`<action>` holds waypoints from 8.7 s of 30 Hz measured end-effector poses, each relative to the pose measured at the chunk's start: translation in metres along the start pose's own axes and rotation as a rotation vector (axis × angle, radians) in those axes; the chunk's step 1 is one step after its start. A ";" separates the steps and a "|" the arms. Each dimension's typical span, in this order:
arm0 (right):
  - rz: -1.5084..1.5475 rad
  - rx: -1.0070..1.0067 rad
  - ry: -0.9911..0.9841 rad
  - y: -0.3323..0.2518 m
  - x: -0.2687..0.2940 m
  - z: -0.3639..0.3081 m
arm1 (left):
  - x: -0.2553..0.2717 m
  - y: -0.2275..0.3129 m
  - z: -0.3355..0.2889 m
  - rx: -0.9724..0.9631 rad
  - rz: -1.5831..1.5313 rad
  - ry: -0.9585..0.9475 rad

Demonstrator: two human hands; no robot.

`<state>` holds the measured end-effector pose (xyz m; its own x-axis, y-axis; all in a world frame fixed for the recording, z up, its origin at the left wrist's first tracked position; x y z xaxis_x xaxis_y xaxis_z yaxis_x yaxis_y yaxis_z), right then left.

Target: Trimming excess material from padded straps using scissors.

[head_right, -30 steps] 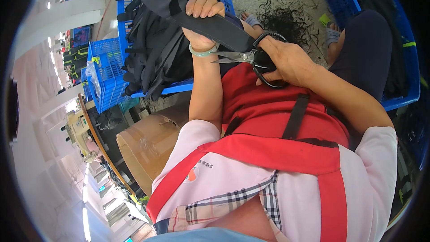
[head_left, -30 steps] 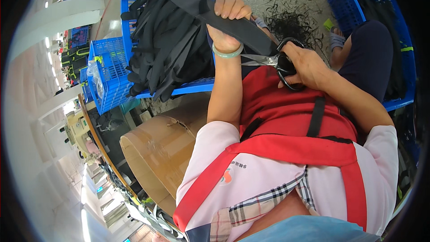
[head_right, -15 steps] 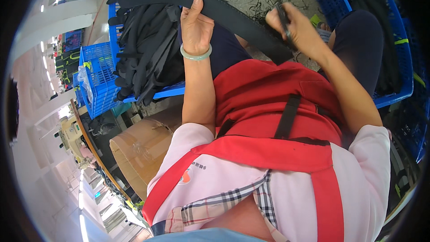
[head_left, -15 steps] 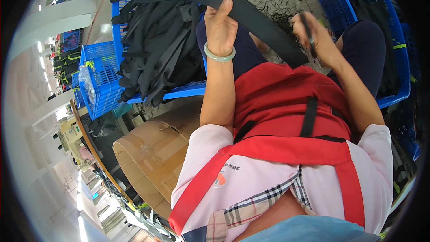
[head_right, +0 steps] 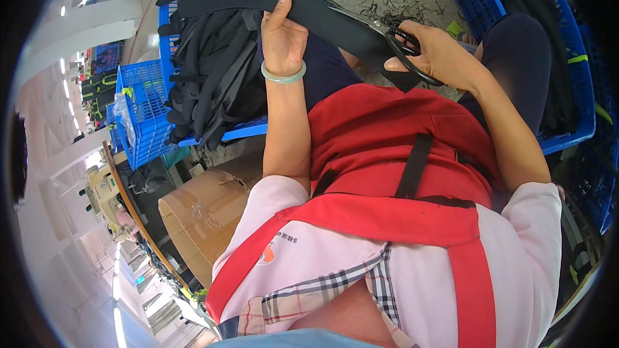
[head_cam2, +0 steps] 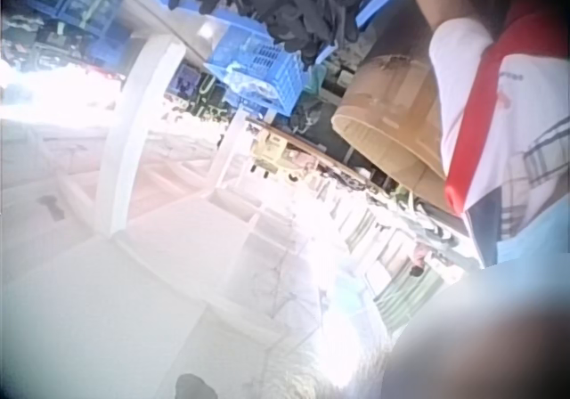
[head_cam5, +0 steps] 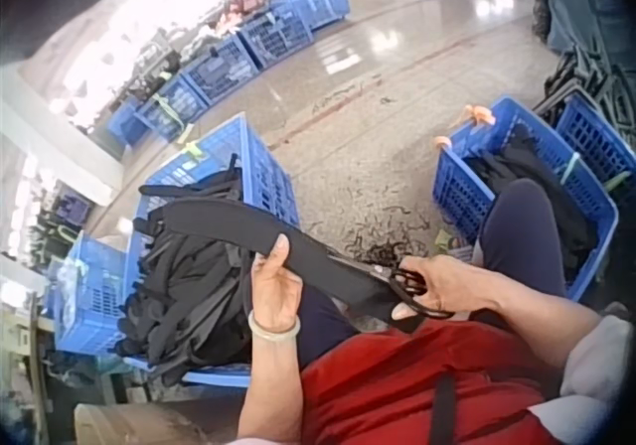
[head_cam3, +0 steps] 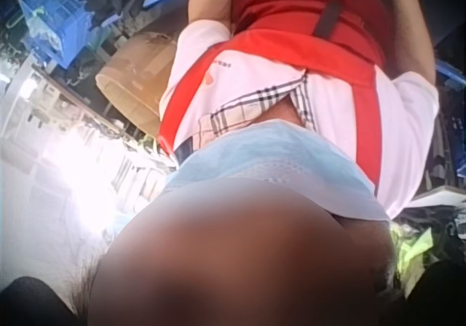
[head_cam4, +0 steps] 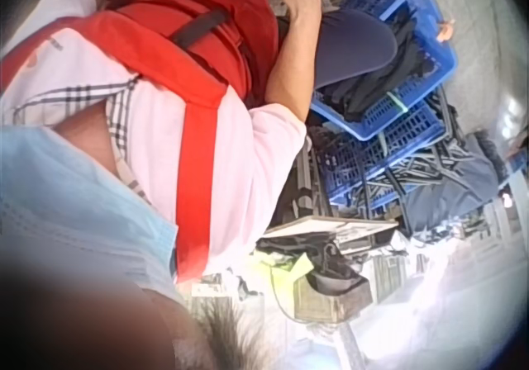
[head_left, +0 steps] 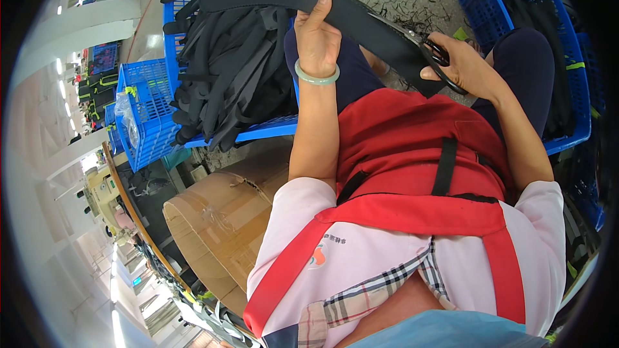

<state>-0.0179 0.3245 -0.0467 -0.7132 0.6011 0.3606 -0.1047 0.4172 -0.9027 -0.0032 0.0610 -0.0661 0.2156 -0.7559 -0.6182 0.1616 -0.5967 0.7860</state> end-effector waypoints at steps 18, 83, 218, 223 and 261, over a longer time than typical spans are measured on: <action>0.147 0.067 0.106 0.011 -0.020 0.012 | -0.014 -0.012 -0.011 0.187 -0.102 -0.022; 0.082 0.124 0.180 0.004 -0.021 0.022 | -0.020 -0.022 -0.018 0.090 0.104 -0.153; 0.139 0.173 0.377 -0.047 0.054 0.022 | -0.083 -0.007 0.015 0.023 0.192 -0.394; 0.224 0.395 0.465 -0.084 0.060 0.017 | -0.073 -0.058 -0.009 0.103 0.895 -0.579; -0.128 -0.073 0.109 -0.037 0.054 -0.060 | -0.071 -0.028 -0.027 0.140 0.325 -0.391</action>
<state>-0.0113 0.3828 0.0200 -0.6175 0.6088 0.4981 -0.1360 0.5411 -0.8299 0.0031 0.1389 -0.0441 -0.1461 -0.9360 -0.3202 0.0101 -0.3251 0.9456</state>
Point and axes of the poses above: each hand's wrist, its own z-axis towards the middle knuckle, its own x-axis out of the back of the hand, y = z × x, the point moved 1 cm from there along z, towards the middle knuckle, and after that the axes turned 7 degrees about z, right-handed, at the moved point
